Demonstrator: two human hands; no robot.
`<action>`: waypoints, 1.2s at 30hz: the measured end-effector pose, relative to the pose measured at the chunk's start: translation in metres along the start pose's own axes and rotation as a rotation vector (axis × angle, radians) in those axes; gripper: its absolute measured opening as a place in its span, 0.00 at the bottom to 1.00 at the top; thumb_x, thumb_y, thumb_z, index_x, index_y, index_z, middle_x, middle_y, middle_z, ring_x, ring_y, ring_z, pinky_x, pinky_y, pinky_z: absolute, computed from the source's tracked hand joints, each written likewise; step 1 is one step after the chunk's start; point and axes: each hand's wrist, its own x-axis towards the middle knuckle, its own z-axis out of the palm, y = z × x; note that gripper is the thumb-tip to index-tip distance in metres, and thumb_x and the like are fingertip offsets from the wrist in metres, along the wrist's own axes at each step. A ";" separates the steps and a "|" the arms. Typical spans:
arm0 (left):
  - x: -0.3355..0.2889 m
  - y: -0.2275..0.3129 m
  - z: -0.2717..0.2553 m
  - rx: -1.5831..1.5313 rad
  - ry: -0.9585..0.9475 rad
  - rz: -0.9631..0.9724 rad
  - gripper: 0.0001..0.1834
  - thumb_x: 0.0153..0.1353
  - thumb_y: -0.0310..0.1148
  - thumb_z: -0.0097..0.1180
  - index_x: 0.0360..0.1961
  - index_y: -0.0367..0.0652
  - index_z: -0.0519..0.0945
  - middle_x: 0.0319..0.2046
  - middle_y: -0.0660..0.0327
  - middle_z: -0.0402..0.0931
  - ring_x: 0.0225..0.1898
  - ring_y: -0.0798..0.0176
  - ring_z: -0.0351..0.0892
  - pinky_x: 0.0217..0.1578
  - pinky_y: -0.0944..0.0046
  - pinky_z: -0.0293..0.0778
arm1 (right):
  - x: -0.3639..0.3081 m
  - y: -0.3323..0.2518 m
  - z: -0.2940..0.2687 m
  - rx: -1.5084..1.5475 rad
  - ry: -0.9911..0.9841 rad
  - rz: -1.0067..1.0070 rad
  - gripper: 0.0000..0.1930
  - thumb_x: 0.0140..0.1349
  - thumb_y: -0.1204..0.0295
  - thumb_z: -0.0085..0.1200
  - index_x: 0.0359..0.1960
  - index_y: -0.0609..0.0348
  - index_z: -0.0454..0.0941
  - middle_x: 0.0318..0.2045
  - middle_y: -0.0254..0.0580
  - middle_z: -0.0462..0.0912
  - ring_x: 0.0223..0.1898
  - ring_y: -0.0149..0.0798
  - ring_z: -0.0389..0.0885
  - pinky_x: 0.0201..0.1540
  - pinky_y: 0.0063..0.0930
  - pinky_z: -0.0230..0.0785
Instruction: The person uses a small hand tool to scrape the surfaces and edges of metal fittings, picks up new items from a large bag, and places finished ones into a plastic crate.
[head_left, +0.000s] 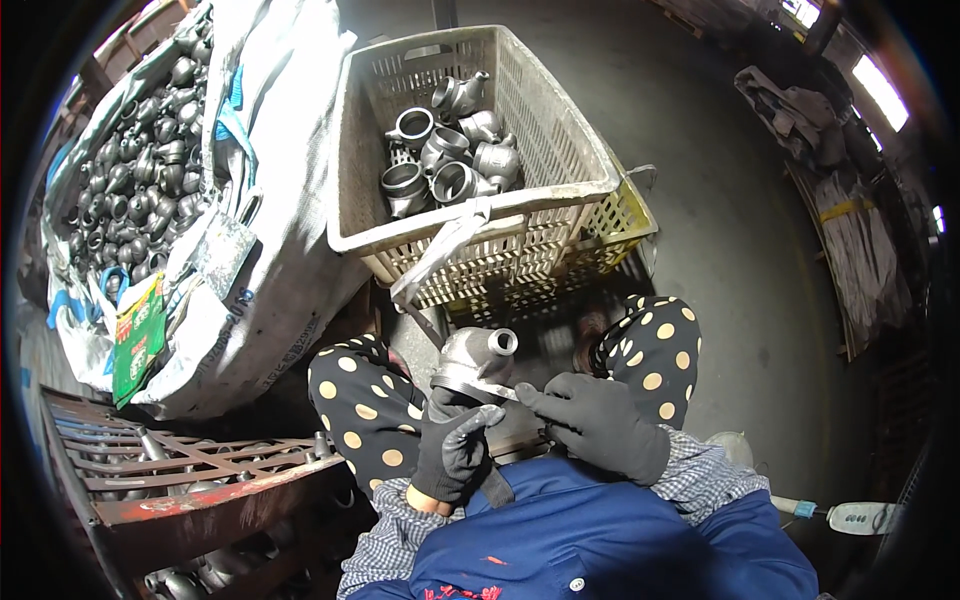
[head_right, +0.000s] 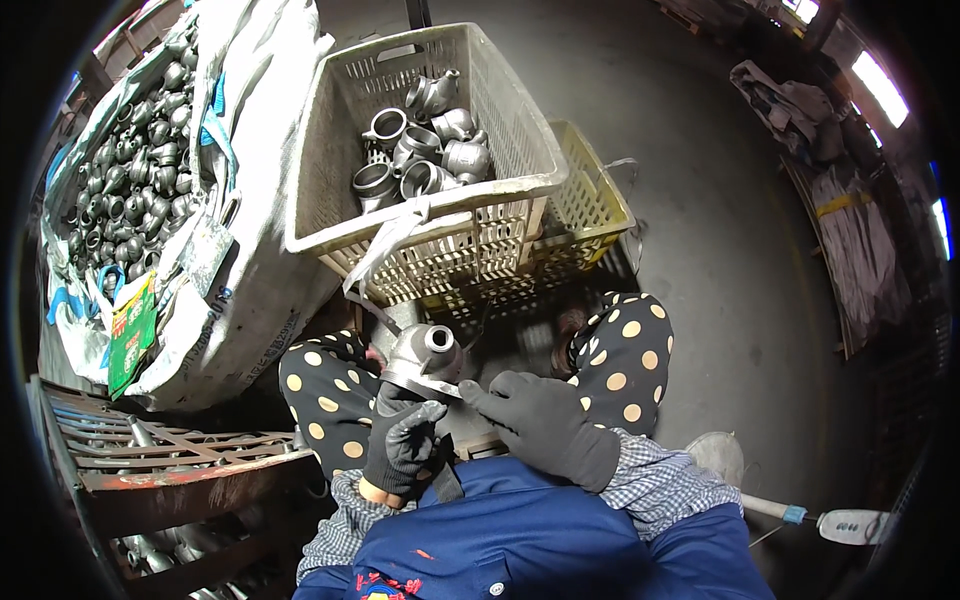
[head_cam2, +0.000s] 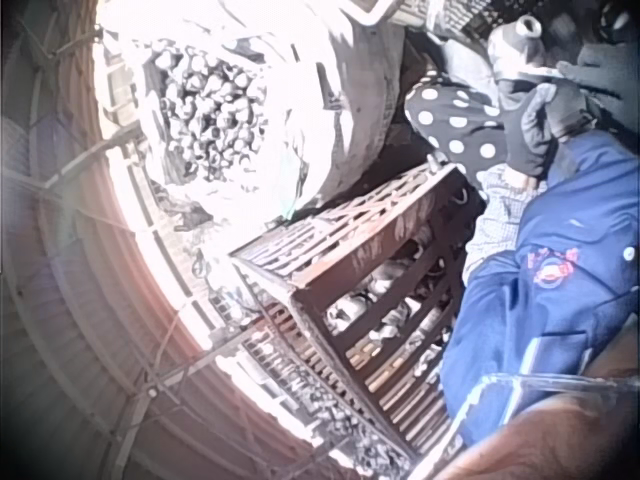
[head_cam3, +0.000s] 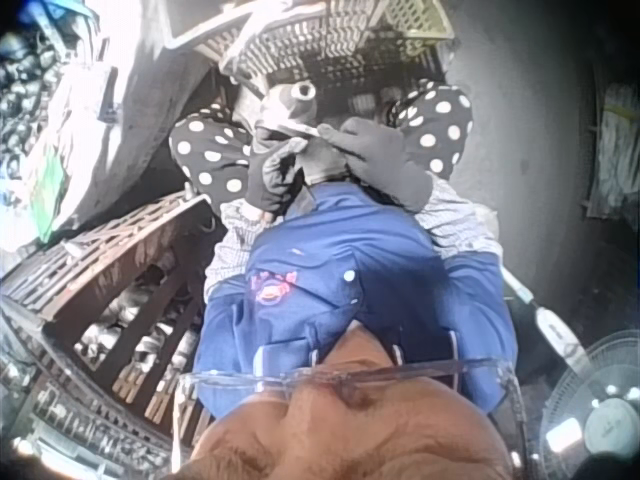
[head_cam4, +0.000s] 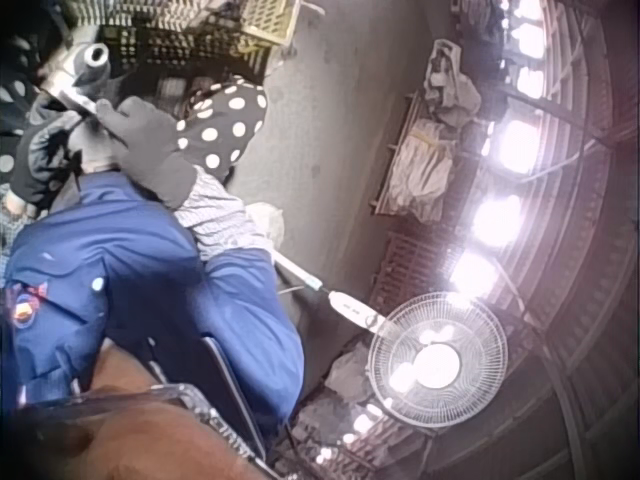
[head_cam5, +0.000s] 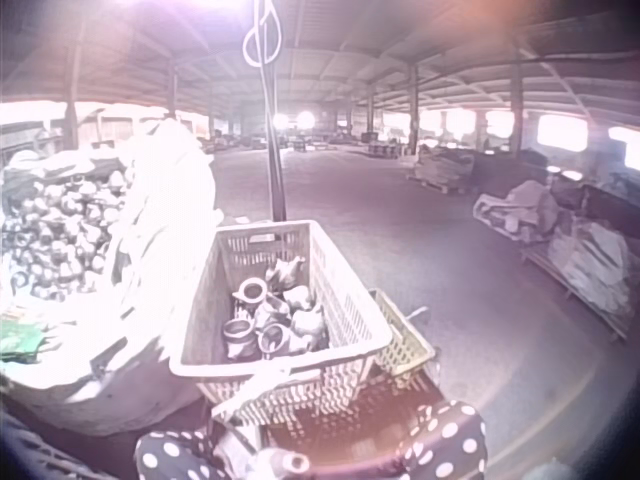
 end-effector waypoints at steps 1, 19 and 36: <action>-0.004 -0.005 -0.004 -0.018 -0.008 0.013 0.12 0.60 0.15 0.55 0.45 0.32 0.79 0.42 0.55 0.82 0.44 0.63 0.83 0.49 0.66 0.79 | -0.001 0.001 -0.003 0.051 -0.013 0.011 0.26 0.54 0.73 0.57 0.58 0.46 0.77 0.38 0.37 0.79 0.37 0.40 0.80 0.37 0.31 0.74; -0.011 0.004 -0.004 0.201 -0.037 -0.012 0.15 0.58 0.16 0.57 0.48 0.33 0.78 0.39 0.56 0.83 0.43 0.61 0.84 0.46 0.64 0.80 | 0.000 0.013 -0.005 0.286 0.110 0.003 0.22 0.56 0.73 0.55 0.55 0.42 0.79 0.33 0.33 0.79 0.33 0.36 0.80 0.32 0.29 0.72; 0.022 0.050 0.028 -0.248 0.209 -0.440 0.11 0.55 0.17 0.60 0.41 0.29 0.79 0.37 0.56 0.82 0.38 0.67 0.83 0.41 0.70 0.81 | 0.000 0.002 0.000 0.007 0.104 -0.023 0.23 0.55 0.71 0.53 0.55 0.42 0.78 0.33 0.35 0.78 0.34 0.37 0.79 0.33 0.31 0.73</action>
